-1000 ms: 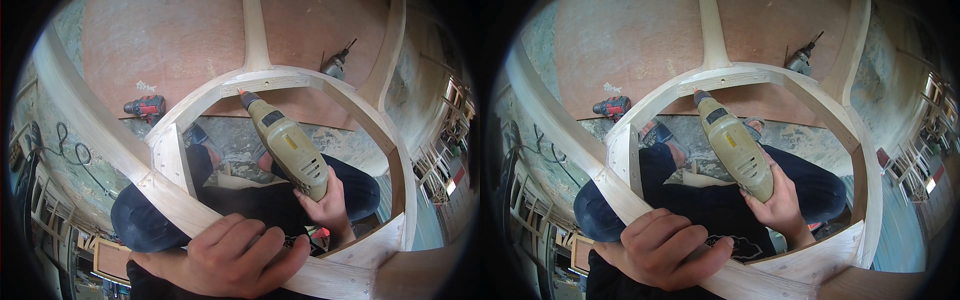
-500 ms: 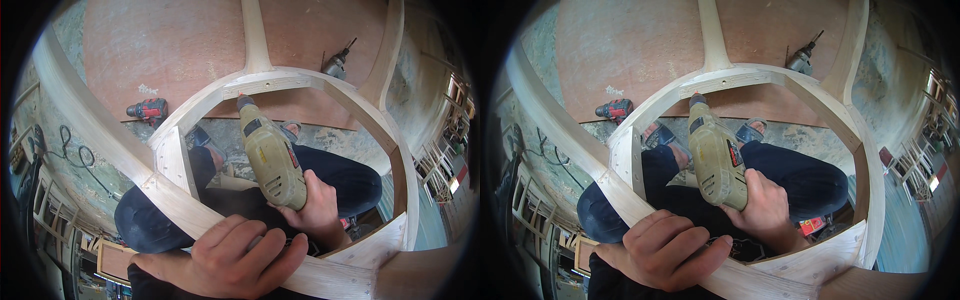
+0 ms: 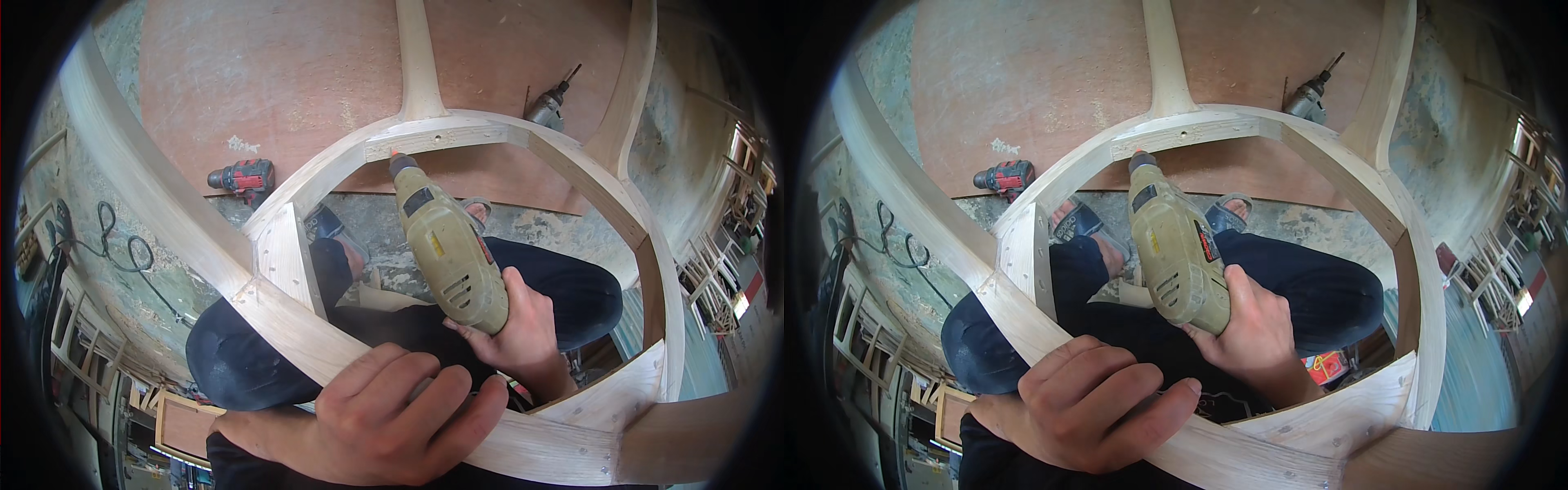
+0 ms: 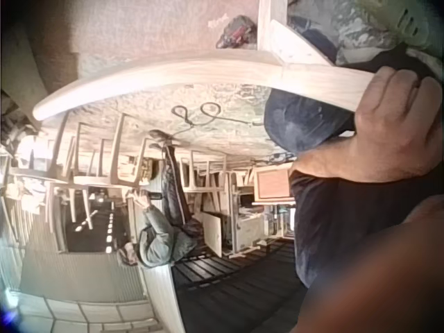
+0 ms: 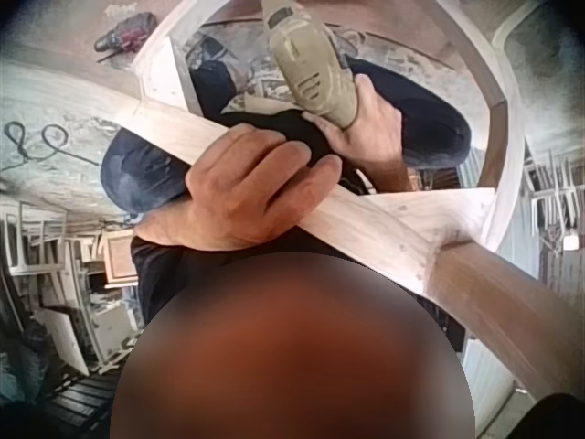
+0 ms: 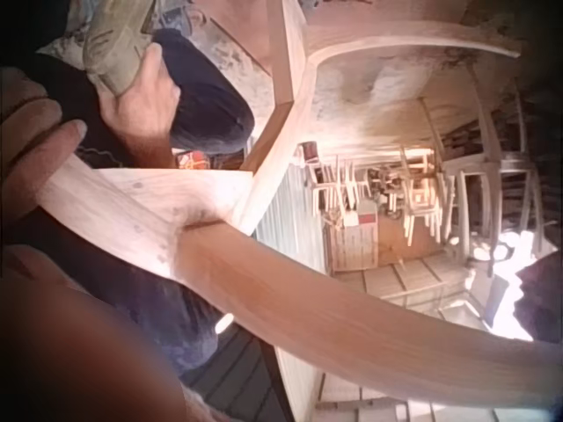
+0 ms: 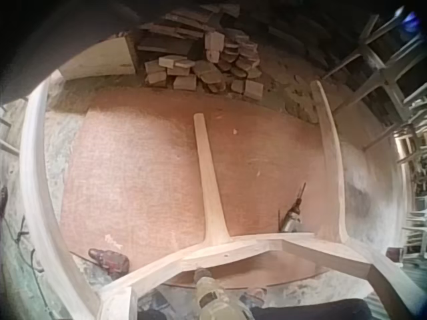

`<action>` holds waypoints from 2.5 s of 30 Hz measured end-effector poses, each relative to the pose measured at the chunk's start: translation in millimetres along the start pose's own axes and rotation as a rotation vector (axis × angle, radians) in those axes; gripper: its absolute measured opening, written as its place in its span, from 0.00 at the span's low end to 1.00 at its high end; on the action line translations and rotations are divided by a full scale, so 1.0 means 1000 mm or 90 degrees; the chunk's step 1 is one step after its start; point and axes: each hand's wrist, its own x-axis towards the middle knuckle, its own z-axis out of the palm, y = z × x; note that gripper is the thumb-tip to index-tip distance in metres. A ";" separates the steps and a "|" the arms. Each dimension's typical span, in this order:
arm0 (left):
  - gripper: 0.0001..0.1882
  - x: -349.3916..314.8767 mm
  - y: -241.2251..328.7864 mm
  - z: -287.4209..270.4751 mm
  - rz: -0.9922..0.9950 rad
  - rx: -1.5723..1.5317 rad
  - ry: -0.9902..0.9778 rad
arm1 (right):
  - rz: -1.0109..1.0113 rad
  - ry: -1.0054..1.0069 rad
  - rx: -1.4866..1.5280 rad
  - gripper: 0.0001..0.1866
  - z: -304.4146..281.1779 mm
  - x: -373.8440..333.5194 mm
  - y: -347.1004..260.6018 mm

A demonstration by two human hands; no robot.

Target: Drilling holes into a wooden chair frame using an electric drill.

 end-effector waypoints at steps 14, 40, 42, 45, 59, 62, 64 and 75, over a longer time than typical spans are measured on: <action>0.21 -0.003 -0.002 0.007 0.007 0.004 0.044 | 0.033 0.016 0.057 0.30 0.002 0.002 0.013; 0.17 -0.004 -0.004 0.007 -0.036 -0.026 0.088 | 0.128 -0.016 0.260 0.31 -0.010 0.015 0.017; 0.16 -0.004 -0.003 0.008 -0.041 -0.023 0.091 | 0.132 -0.020 0.273 0.31 -0.011 0.016 0.017; 0.16 -0.004 -0.004 0.009 -0.041 -0.022 0.098 | 0.129 -0.023 0.262 0.32 -0.012 0.018 0.019; 0.16 -0.006 -0.004 0.009 -0.044 -0.014 0.110 | 0.105 -0.026 0.228 0.31 -0.010 0.022 0.015; 0.16 -0.006 -0.005 0.008 -0.039 -0.011 0.111 | 0.097 -0.021 0.226 0.31 -0.011 0.023 0.016; 0.16 -0.007 -0.006 0.009 -0.039 -0.011 0.110 | 0.093 -0.023 0.219 0.31 -0.011 0.024 0.017; 0.16 -0.007 -0.006 0.009 -0.037 -0.002 0.111 | 0.098 -0.030 0.211 0.32 -0.019 0.029 0.013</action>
